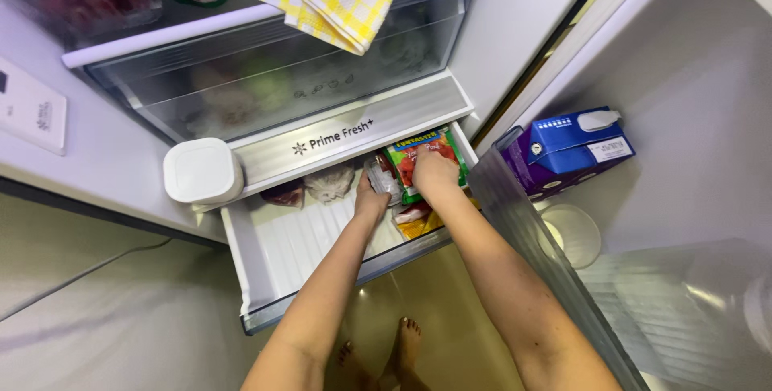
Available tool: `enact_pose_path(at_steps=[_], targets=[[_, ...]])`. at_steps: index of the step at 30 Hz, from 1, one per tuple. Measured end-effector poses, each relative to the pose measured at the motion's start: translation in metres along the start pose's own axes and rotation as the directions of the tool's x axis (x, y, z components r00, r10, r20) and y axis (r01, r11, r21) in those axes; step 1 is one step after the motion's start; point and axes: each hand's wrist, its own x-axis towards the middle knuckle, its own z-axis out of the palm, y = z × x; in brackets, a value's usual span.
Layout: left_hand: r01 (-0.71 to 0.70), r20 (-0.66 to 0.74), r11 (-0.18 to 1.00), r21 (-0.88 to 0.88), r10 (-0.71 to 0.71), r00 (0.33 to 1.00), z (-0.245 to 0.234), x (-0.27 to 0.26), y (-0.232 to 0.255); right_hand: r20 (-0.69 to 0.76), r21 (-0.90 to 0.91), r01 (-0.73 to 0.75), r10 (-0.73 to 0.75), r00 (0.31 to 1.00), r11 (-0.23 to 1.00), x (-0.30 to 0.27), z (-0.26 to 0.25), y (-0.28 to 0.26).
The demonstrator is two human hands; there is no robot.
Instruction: The person removes food packages from a refrigerator drawer, wipes the drawer and interior ledge with a yellow checkered cloth, and rearranges packaged food items back into the drawer. They then carry a wrapped item and the cloth to the kitchen counter and set items down among other containers.
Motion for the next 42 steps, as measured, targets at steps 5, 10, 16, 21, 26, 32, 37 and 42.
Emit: enact_pose_path(at_steps=[5, 10, 16, 21, 26, 32, 37, 42], targets=[[-0.075, -0.087, 0.997, 0.025, 0.077, 0.993, -0.005, -0.001, -0.025, -0.099, 0.032, 0.234, -0.230, 0.968, 0.972, 0.009, 0.033, -0.029], [0.037, -0.429, 0.996, -0.082, -0.069, 0.901, -0.040, -0.002, -0.070, -0.080, 0.214, 0.493, -0.488, 0.869, 0.843, 0.014, 0.100, -0.083], [-0.067, -0.396, 0.946, -0.318, -0.068, 0.916, -0.113, -0.005, -0.087, -0.015, 0.484, 0.181, -0.199, 0.980, 0.856, 0.045, 0.159, -0.131], [0.120, -0.045, 0.883, -0.453, -0.157, 0.986, -0.141, -0.023, -0.053, -0.032, 0.627, 0.059, -0.050, 0.998, 0.777, 0.077, 0.172, -0.130], [0.265, 0.034, 0.886, -0.382, -0.273, 0.961, -0.156, -0.021, -0.026, 0.168, 0.628, -0.095, -0.016, 0.986, 0.773, 0.078, 0.143, -0.116], [0.202, -0.085, 0.975, 0.091, -0.195, 0.977, -0.158, -0.008, -0.065, 0.365, 0.256, -0.022, -0.075, 0.928, 0.967, 0.057, 0.086, -0.115], [0.282, -0.076, 0.956, 0.076, -0.277, 0.958, -0.140, -0.004, -0.096, 0.244, 0.099, 0.247, -0.264, 0.933, 0.964, 0.042, 0.074, -0.130], [0.542, 0.287, 0.742, -0.395, -0.461, 0.840, -0.137, -0.016, -0.098, 0.378, 0.088, 0.313, -0.322, 0.868, 0.946, 0.034, 0.089, -0.135]])
